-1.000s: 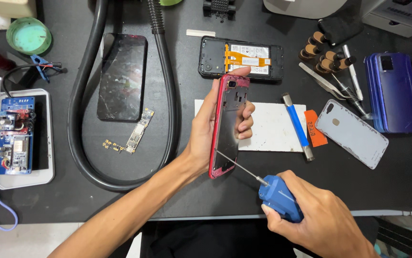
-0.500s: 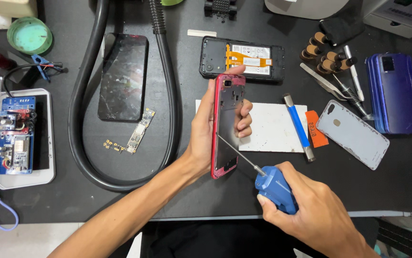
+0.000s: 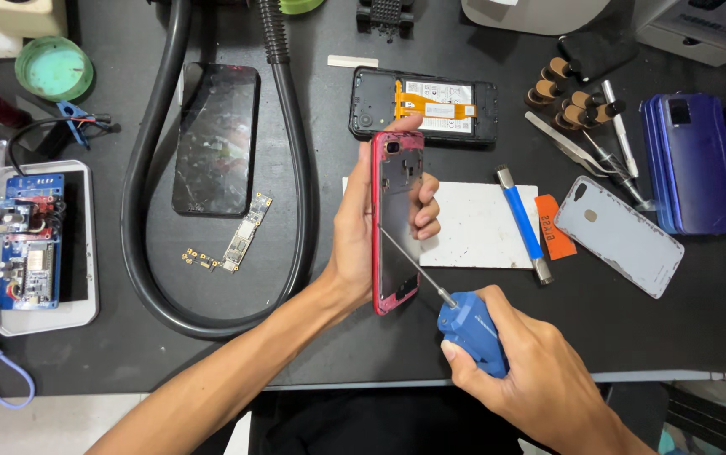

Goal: The person uses a blue electric screwdriver to remove screws from the back of a pink smartphone. They then use a blue brush to clean the interior of the phone's back cover and continue to remove additional screws from the device.

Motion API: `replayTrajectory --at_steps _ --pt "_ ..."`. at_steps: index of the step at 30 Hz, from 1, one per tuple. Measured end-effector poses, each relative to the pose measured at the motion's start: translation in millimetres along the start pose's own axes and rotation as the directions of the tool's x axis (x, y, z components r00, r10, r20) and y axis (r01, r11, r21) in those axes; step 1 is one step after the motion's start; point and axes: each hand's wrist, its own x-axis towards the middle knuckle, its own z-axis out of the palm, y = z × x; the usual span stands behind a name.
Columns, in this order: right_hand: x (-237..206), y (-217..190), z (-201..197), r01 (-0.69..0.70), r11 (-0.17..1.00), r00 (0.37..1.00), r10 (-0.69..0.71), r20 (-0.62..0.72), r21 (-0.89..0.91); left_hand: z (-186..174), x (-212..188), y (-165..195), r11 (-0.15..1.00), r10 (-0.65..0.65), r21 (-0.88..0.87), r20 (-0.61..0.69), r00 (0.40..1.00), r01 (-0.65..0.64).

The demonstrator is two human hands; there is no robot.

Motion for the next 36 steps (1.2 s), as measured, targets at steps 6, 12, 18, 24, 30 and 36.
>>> replayTrajectory --at_steps 6,12,18,24,30,36 --pt "8 8 -2 0.084 0.994 0.996 -0.08 -0.045 0.074 0 0 -3 0.992 -0.093 -0.09 -0.006 0.996 0.092" --pt "30 38 -25 0.19 0.842 0.982 -0.169 -0.087 0.505 7 -1 0 0.953 -0.157 -0.239 0.13 0.979 0.185" --pt "41 66 -34 0.2 0.591 0.947 -0.32 0.0 0.781 19 2 8 0.975 -0.224 0.02 0.041 0.974 0.223" --pt "40 81 -12 0.004 0.358 0.882 -0.441 0.165 0.934 20 0 -7 0.945 -0.321 0.001 0.177 0.93 0.326" --pt "39 89 -18 0.084 0.423 0.913 -0.395 0.1 0.902 28 7 -15 0.865 -0.269 0.474 0.161 0.949 0.165" --pt "28 103 -43 0.137 0.52 0.915 -0.393 0.094 0.843 46 15 0 0.685 -0.092 0.726 0.156 0.983 -0.051"
